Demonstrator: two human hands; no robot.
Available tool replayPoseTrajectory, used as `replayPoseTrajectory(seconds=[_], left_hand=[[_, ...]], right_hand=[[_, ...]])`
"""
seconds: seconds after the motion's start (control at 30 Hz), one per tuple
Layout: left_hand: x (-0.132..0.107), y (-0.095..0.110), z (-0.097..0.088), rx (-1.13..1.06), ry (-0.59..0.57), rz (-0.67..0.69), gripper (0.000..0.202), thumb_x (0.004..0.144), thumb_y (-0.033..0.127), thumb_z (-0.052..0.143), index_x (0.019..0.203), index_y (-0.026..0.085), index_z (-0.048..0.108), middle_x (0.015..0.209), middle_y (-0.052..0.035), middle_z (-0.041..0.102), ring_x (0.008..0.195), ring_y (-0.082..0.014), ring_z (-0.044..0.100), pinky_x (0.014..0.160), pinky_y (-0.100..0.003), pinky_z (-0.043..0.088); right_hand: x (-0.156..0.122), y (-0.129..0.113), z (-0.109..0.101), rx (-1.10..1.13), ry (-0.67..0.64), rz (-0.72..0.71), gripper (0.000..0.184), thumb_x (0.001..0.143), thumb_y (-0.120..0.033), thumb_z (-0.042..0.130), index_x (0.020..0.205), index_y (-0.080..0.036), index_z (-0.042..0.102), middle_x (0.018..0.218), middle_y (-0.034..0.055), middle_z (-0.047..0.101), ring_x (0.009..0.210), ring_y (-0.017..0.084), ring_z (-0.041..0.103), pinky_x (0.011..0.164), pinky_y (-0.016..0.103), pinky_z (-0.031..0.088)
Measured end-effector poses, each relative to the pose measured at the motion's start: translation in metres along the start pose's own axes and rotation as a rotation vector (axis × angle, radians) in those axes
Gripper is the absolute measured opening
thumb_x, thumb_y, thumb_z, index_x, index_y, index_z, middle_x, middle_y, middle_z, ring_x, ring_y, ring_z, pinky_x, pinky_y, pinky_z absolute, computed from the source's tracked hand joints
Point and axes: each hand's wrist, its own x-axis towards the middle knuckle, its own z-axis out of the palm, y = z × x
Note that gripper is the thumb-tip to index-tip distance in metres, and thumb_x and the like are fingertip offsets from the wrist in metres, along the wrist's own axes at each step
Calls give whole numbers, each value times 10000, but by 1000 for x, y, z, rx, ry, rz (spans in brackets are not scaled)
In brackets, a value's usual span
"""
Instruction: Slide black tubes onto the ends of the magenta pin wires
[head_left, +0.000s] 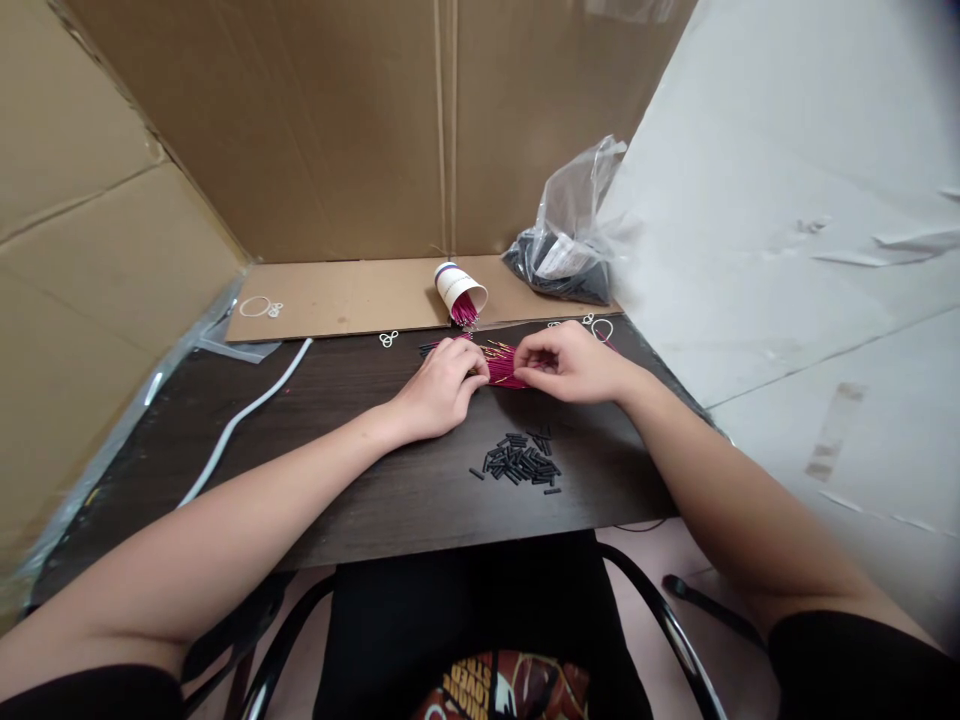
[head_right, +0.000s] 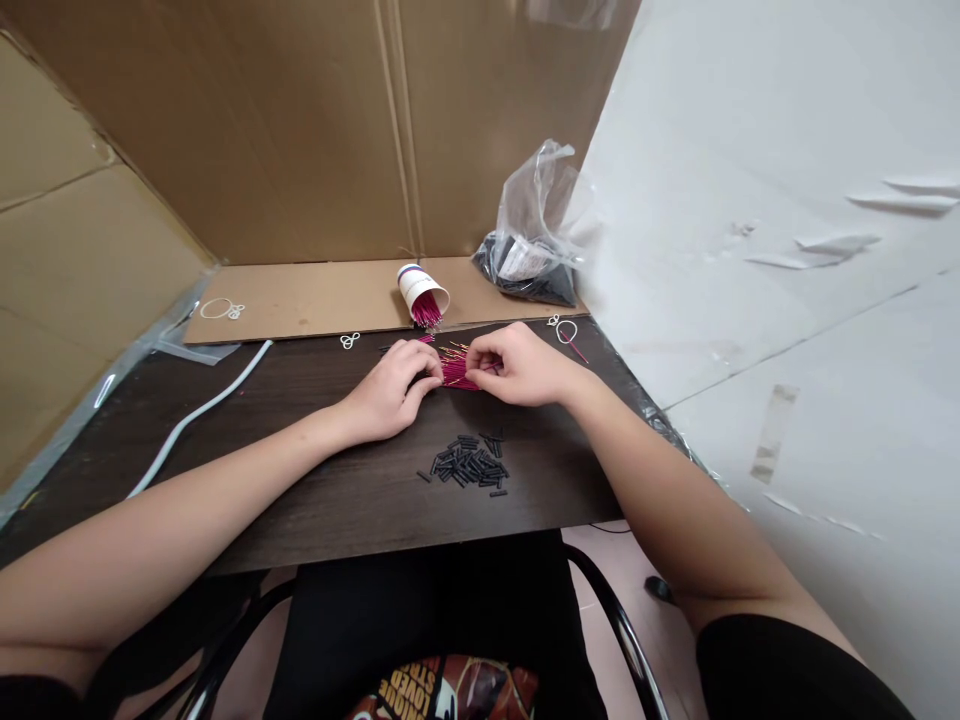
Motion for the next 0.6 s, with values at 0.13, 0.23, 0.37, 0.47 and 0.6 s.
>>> replayPoseTrajectory(seconds=[0.13, 0.23, 0.37, 0.47, 0.6], left_hand=[[1, 5, 3, -214, 83, -159, 136, 1092, 236, 574, 1011, 176, 666, 978, -67, 753, 882, -206, 660, 878, -389, 548], [2, 6, 4, -326, 97, -220, 151, 1087, 276, 605, 1020, 168, 686, 988, -66, 771, 864, -191, 674, 826, -350, 540], [2, 4, 6, -374, 98, -240, 170, 1079, 303, 626, 1019, 165, 706, 1016, -80, 786, 914, -207, 700, 862, -365, 557], [2, 3, 7, -387, 95, -247, 176, 1074, 315, 632, 1021, 167, 713, 1003, -82, 790, 903, -211, 707, 859, -373, 567], [2, 3, 8, -404, 91, -258, 186, 1066, 322, 640, 1008, 166, 723, 987, -84, 795, 895, -213, 717, 847, -375, 577]], right_hand=[[0, -4, 1, 28, 97, -28, 169, 970, -314, 703, 893, -176, 761, 774, 26, 720, 632, 133, 559, 609, 304, 433], [-1, -5, 2, 6, 145, -44, 158, 972, -312, 705, 903, -180, 758, 761, 18, 703, 618, 125, 533, 598, 306, 421], [-1, -4, 2, -18, 137, -45, 161, 977, -321, 694, 905, -189, 751, 757, 15, 695, 624, 128, 527, 607, 310, 422], [-1, -3, 2, -37, 127, -43, 168, 975, -330, 685, 898, -193, 746, 760, 16, 699, 630, 133, 528, 620, 314, 423], [0, -3, 4, -40, 130, -73, 147, 967, -295, 682, 889, -188, 743, 764, 18, 704, 620, 130, 523, 623, 319, 417]])
